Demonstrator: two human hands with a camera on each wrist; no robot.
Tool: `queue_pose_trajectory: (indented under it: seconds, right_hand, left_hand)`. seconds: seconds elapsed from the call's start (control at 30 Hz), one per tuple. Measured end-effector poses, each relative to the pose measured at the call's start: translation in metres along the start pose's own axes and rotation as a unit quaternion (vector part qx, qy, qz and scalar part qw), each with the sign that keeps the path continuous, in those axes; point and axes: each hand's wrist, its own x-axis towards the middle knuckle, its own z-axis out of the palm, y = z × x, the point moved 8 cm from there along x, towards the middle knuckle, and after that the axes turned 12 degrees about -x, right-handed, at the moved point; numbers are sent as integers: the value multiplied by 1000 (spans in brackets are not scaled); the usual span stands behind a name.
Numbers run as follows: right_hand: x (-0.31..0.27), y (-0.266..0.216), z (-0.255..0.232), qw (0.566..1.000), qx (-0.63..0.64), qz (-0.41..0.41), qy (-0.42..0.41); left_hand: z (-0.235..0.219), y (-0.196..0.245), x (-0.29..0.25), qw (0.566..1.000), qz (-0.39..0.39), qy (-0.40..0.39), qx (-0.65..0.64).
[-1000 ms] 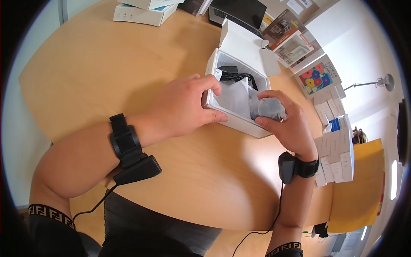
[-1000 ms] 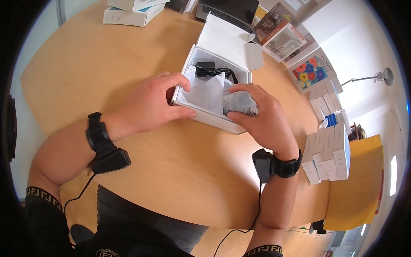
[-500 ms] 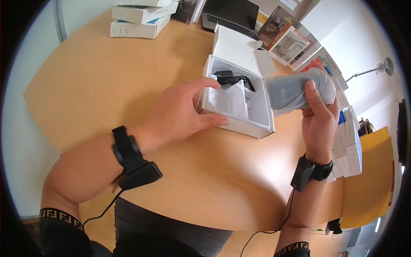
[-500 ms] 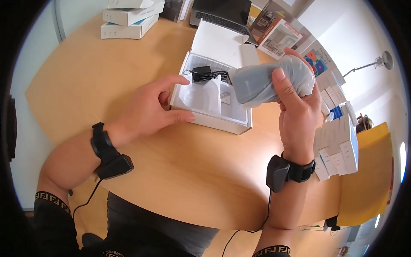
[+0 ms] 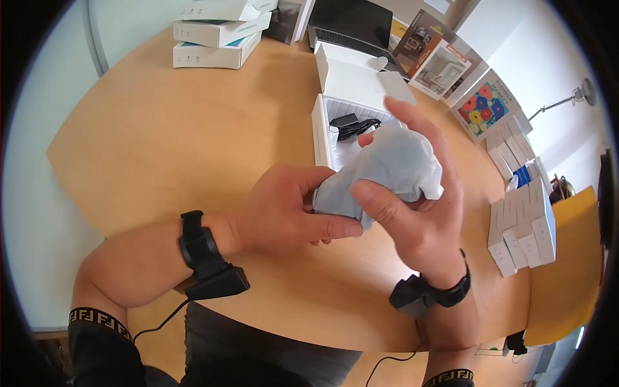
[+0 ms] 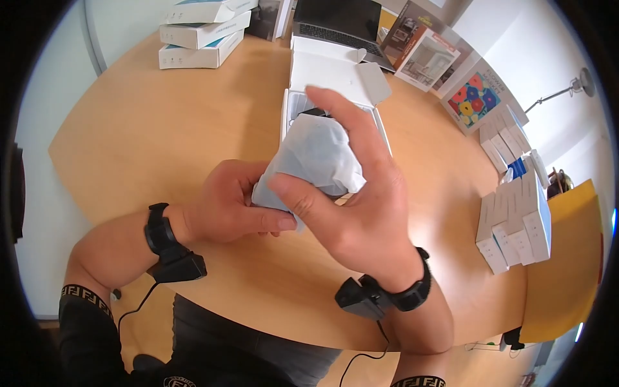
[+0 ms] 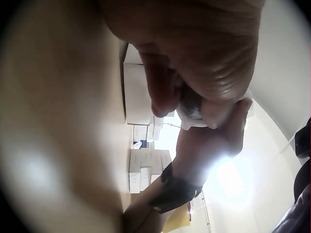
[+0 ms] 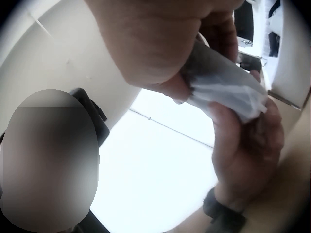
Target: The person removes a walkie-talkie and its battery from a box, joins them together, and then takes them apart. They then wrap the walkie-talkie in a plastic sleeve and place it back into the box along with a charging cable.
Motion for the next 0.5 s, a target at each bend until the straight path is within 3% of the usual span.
queue_pose_trajectory:
  seconds: [0.07,0.13,0.37,0.43,0.5]
  right_hand:
    - [-5,10,12,1000,27,0,8]
    - [-11,19,21,991,125,23,35]
    - [-30,33,46,990,141,9,-8]
    - [-35,43,53,978,188,89,-16]
    - [-34,43,55,977,197,84,-10]
  left_hand:
    - [3,-8,-1,997,-73,-6,-39]
    - [1,-13,3,997,-55,-6,-44]
    - [-6,-19,6,998,-9,-4,-61]
    - [-7,-21,6,998,-25,-5,-58]
    - [-7,-19,6,998,-42,-6,-54]
